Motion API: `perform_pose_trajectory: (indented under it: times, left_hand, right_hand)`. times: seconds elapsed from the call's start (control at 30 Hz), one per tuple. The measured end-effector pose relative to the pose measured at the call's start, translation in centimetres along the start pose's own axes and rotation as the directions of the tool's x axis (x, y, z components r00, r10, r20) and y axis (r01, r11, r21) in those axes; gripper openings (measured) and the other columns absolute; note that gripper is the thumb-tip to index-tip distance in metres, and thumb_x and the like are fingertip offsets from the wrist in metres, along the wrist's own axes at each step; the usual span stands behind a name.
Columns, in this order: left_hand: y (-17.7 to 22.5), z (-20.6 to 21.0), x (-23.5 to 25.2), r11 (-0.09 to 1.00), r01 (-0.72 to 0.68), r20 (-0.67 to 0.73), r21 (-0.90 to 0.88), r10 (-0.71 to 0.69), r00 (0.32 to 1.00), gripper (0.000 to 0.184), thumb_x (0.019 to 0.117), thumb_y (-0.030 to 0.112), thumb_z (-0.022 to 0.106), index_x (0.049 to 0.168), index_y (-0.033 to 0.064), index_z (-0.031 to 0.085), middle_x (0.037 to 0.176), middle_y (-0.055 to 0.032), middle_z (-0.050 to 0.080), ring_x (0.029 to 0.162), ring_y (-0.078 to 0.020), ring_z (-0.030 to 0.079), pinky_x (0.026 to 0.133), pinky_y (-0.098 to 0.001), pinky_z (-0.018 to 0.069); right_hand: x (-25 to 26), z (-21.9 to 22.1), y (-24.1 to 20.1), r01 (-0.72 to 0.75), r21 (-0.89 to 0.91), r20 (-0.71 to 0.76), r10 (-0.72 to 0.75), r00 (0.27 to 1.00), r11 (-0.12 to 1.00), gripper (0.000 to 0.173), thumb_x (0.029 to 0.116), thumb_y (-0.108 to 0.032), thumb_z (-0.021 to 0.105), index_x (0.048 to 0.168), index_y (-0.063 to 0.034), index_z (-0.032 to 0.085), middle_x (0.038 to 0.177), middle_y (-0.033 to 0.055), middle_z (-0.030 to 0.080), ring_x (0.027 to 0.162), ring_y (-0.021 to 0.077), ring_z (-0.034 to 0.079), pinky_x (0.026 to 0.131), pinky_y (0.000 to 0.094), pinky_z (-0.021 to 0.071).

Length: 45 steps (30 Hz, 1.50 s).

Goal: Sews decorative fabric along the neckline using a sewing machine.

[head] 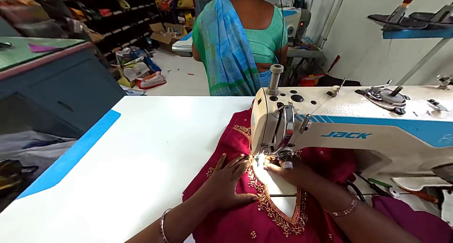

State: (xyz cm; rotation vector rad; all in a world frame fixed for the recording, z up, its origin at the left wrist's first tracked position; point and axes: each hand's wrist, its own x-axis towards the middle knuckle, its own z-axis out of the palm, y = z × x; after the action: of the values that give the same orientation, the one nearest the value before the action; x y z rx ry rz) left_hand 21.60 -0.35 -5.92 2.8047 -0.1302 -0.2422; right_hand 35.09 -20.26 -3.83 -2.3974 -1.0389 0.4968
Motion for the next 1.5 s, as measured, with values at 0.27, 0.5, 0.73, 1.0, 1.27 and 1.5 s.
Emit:
perform_pose_trajectory:
  times: [0.27, 0.5, 0.73, 1.0, 1.27, 1.5]
  left_hand:
    - [-0.8, 0.7, 1.1, 0.99, -0.135, -0.1, -0.031, 0.132, 0.986, 0.072, 0.0903, 0.074, 0.05, 0.139, 0.023, 0.063, 0.158, -0.0009, 0.046, 0.155, -0.018, 0.025, 0.125, -0.0605, 0.0071]
    - [-1.2, 2.2, 0.9, 0.93, -0.312, -0.423, 0.192, 0.365, 0.829, 0.037, 0.099, 0.034, 0.05, 0.112, 0.0124, 0.077, 0.131, -0.0075, 0.069, 0.128, -0.0265, 0.061, 0.106, -0.0489, 0.0474]
    - [-1.0, 1.9, 0.6, 0.939, -0.308, -0.401, 0.153, 0.344, 0.849, 0.041, 0.0997, 0.037, 0.049, 0.125, 0.0148, 0.072, 0.133, 0.0003, 0.068, 0.13, -0.0167, 0.059, 0.11, -0.0393, 0.0449]
    - [-0.9, 1.8, 0.5, 0.963, -0.259, -0.339, 0.073, 0.268, 0.902, 0.044, 0.1002, 0.041, 0.048, 0.131, 0.0179, 0.07, 0.142, 0.0026, 0.063, 0.139, -0.0139, 0.052, 0.116, -0.0401, 0.0392]
    - [-0.9, 1.5, 0.7, 0.961, -0.274, -0.336, 0.049, 0.274, 0.901, 0.041, 0.099, 0.039, 0.051, 0.127, 0.0181, 0.072, 0.139, 0.0014, 0.065, 0.137, -0.0164, 0.053, 0.113, -0.0444, 0.0408]
    - [-1.1, 1.3, 0.7, 0.959, -0.283, -0.317, 0.004, 0.27, 0.909, 0.041, 0.0986, 0.039, 0.052, 0.128, 0.0181, 0.071, 0.139, 0.0026, 0.065, 0.136, -0.0157, 0.053, 0.113, -0.0449, 0.0403]
  right_hand:
    - [-1.0, -2.5, -1.1, -0.107, 0.046, 0.097, 0.102, 0.99, 0.993, 0.018, 0.0943, -0.014, 0.073, 0.095, 0.0028, 0.068, 0.09, 0.0148, 0.065, 0.087, 0.0245, 0.062, 0.081, 0.0424, 0.0497]
    - [-2.2, -2.7, -1.3, -0.022, -0.01, 0.19, 0.023, 0.981, 1.0, 0.012, 0.0927, -0.014, 0.075, 0.098, -0.0048, 0.071, 0.089, 0.0081, 0.066, 0.085, 0.0189, 0.062, 0.078, 0.0368, 0.0506]
    - [-2.3, -1.4, -1.3, -0.043, 0.053, -0.03, 0.044, 0.999, 0.998, 0.026, 0.0955, -0.014, 0.068, 0.113, 0.0051, 0.066, 0.114, 0.0184, 0.063, 0.107, 0.0296, 0.062, 0.092, 0.0447, 0.0508]
    - [-1.1, 1.4, -0.7, 0.041, -0.014, -0.123, -0.043, 0.991, 0.999, 0.024, 0.1008, -0.017, 0.064, 0.099, 0.005, 0.073, 0.1, 0.0203, 0.067, 0.102, 0.0328, 0.064, 0.091, 0.0444, 0.0513]
    - [-1.5, -2.5, -0.9, -0.261, -0.225, -0.21, 0.214, 0.954, 0.939, 0.021, 0.0968, -0.005, 0.065, 0.114, 0.0073, 0.067, 0.111, 0.026, 0.067, 0.109, 0.0409, 0.065, 0.091, 0.0558, 0.0513]
    - [-0.5, 1.9, -0.5, -0.072, 0.042, -0.171, 0.078, 0.982, 0.997, 0.049, 0.0928, -0.043, 0.075, 0.116, -0.0003, 0.071, 0.117, 0.0182, 0.067, 0.115, 0.0276, 0.062, 0.102, 0.0448, 0.0473]
